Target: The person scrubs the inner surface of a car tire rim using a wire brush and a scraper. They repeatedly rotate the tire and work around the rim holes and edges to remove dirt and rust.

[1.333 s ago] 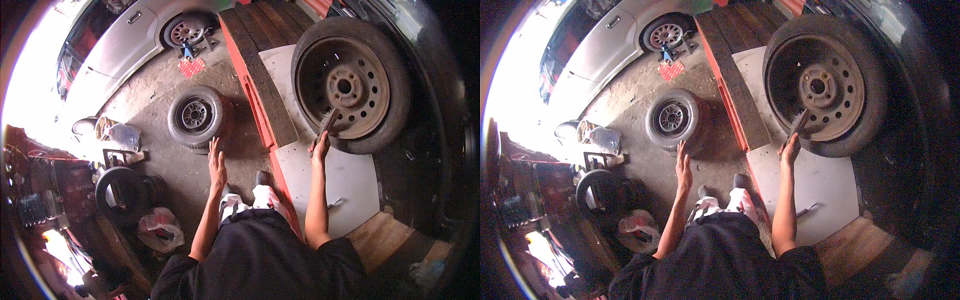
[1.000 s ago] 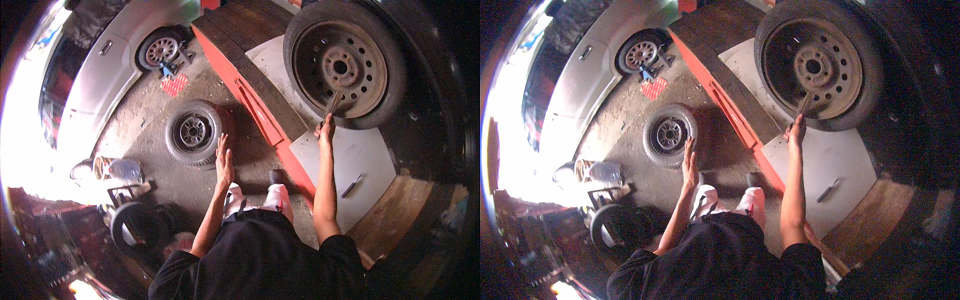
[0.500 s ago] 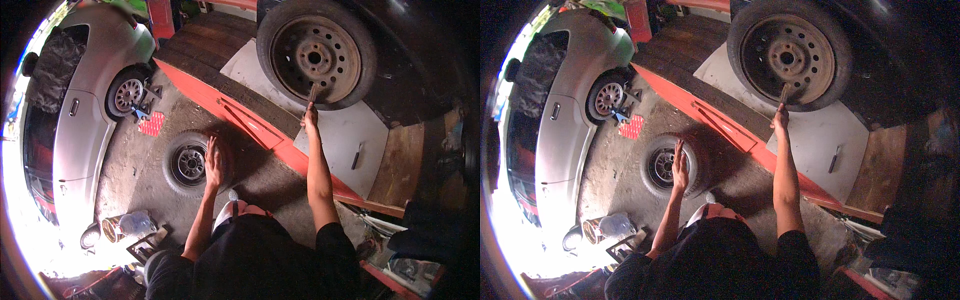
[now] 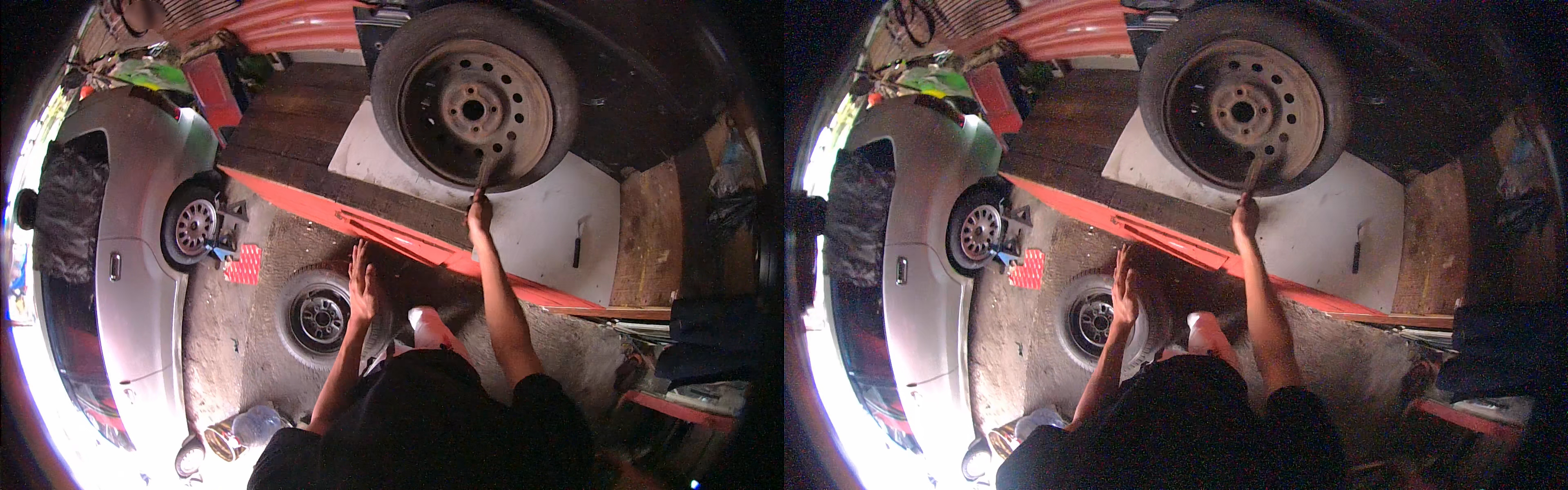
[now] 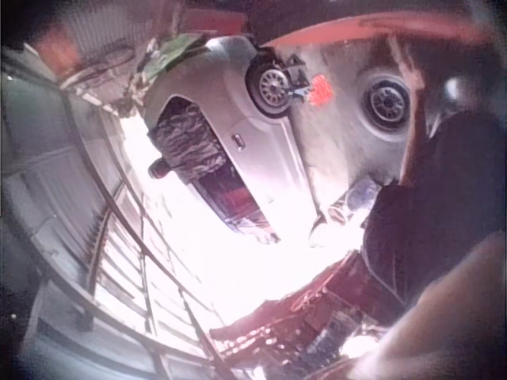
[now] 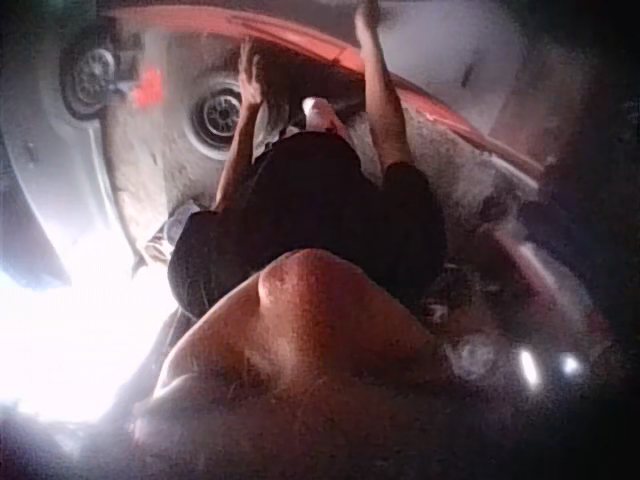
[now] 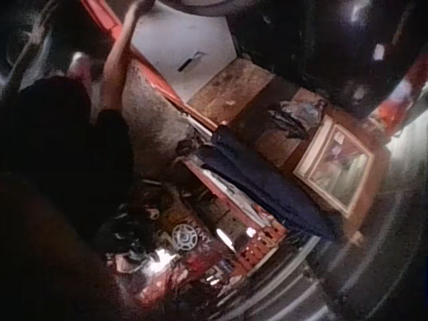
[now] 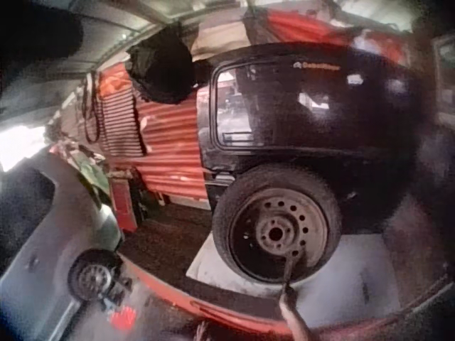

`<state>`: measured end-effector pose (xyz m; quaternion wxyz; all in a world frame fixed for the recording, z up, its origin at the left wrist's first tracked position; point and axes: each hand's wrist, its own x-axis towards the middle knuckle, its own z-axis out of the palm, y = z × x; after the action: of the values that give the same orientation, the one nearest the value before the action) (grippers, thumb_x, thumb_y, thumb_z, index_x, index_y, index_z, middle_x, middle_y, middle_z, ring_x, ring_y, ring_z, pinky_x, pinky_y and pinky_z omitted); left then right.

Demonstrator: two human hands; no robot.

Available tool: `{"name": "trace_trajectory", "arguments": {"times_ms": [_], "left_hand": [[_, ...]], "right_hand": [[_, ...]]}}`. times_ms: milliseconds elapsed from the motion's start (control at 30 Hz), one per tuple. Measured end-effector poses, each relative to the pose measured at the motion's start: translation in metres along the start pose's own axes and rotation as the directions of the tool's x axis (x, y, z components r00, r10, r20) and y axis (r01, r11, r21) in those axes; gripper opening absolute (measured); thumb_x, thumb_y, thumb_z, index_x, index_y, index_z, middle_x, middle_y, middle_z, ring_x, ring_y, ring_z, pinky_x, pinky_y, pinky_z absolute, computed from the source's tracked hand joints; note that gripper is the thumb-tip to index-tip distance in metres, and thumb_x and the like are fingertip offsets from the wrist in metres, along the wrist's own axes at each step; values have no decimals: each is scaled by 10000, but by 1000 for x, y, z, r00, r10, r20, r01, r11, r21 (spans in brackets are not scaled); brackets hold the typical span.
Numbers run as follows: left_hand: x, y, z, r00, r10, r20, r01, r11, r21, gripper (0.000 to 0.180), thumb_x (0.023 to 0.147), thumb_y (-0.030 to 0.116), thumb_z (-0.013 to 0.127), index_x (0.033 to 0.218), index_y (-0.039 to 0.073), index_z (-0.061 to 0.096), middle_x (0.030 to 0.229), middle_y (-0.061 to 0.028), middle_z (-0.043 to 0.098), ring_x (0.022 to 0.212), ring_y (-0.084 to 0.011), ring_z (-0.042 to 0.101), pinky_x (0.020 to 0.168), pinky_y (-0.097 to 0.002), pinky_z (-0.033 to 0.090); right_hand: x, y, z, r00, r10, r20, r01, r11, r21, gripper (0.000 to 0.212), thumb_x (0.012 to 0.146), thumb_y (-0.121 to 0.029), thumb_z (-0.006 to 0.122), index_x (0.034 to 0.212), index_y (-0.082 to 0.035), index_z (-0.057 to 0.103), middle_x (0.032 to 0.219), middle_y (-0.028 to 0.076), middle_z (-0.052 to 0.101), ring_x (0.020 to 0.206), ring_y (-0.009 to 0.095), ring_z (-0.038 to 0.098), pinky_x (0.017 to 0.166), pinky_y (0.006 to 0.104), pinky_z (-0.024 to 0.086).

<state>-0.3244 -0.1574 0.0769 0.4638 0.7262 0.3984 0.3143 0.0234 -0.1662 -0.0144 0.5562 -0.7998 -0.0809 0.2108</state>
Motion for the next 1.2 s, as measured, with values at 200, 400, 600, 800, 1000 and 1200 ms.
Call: {"name": "trace_trajectory", "arguments": {"times_ms": [200,400,600,800,1000,1200], "left_hand": [[53,-20,17,1000,-9,26,9,1000,10,533,1050,366,311,1502,87,351,1578,-139,309,1488,-341,196,1186,-523,115],[133,-2,39,997,79,2,-79,997,1,534,1053,360,315,1491,59,364,1566,-150,331,1487,-335,206,1190,-508,114],[169,21,43,994,113,1,-113,993,44,579,1043,419,294,1480,51,388,1556,-153,351,1486,-355,199,1187,-530,108],[202,38,59,942,280,184,-314,929,197,559,1038,387,291,1478,59,399,1546,-155,368,1481,-370,208,1169,-583,108],[253,41,79,854,497,151,-517,843,148,480,920,99,475,1386,-13,480,1439,-174,488,1394,-381,376,1167,-572,166],[306,29,69,683,641,350,-723,662,197,335,835,83,570,1153,16,652,1300,-150,590,1330,-341,452,1149,-610,192]], "right_hand": [[-82,-87,57,916,210,341,-318,900,299,617,965,-654,403,1303,-138,431,606,8,452,428,123,461,361,284,398],[-20,-67,94,853,192,486,-387,856,343,584,915,-702,470,1117,-154,475,701,19,497,510,152,496,441,318,416],[8,-67,-39,924,253,287,-246,967,-61,752,930,-684,452,1397,-102,358,842,97,569,438,156,461,419,330,453],[1,-129,-70,961,195,196,-168,975,-147,846,933,-654,472,1522,-116,191,1144,216,574,744,253,637,535,377,581],[-21,-110,53,946,17,324,-8,1000,-28,743,972,-532,499,1543,-160,203,1428,217,451,1019,324,627,641,424,608],[4,-79,18,928,204,312,-155,972,-177,537,987,-313,499,1471,-115,376,1184,211,579,830,306,643,570,421,558]]}}
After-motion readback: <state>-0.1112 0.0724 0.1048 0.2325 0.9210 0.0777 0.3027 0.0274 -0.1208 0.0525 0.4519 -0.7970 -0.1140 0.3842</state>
